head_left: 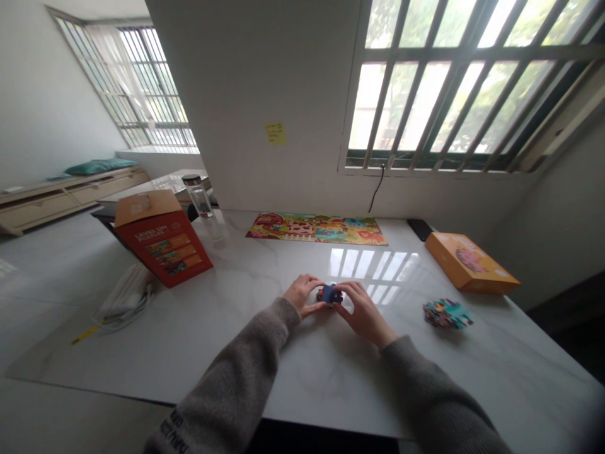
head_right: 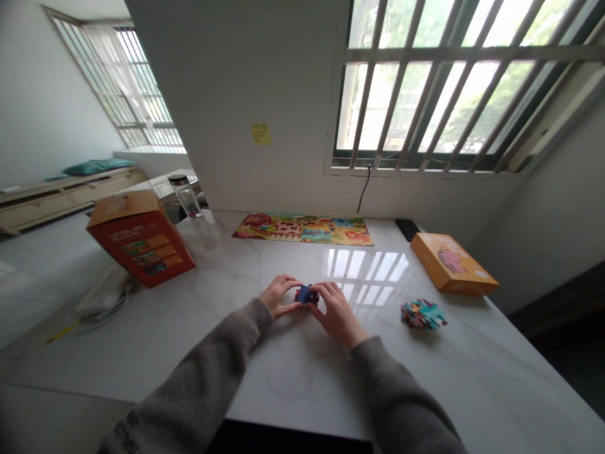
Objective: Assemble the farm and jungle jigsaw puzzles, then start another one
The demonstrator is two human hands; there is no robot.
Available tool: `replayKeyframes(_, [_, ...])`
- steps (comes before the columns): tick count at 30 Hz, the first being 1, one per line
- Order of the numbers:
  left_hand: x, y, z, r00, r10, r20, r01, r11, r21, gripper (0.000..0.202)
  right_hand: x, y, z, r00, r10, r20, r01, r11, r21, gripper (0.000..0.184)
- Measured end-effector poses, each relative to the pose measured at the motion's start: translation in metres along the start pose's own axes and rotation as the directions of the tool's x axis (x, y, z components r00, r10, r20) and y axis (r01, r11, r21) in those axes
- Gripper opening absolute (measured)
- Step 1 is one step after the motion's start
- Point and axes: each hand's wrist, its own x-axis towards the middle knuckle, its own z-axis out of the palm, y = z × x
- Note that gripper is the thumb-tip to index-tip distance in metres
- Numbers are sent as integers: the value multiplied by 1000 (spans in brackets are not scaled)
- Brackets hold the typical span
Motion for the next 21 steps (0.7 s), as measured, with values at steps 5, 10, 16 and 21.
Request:
replayKeyframes(5, [1, -1, 0, 1000, 6, -26, -5, 999, 31, 49, 0, 5, -7, 998, -43, 51, 46, 997, -61, 27])
replayKeyframes(10, [0, 2, 0, 998, -34, -44, 38, 995, 92, 50, -1, 7, -8, 997, -55, 50, 60, 992, -111, 31])
replayKeyframes(16, [-1, 16, -4, 990, -42, -133, 64, 984, 169, 58, -3, 3, -10, 993, -4, -120, -8, 996, -93, 39])
replayKeyframes(21, [-1, 29, -9, 971, 118, -206, -68, 969, 236, 58, 2, -11, 0, 940, 101, -326, -88, 995, 53, 35])
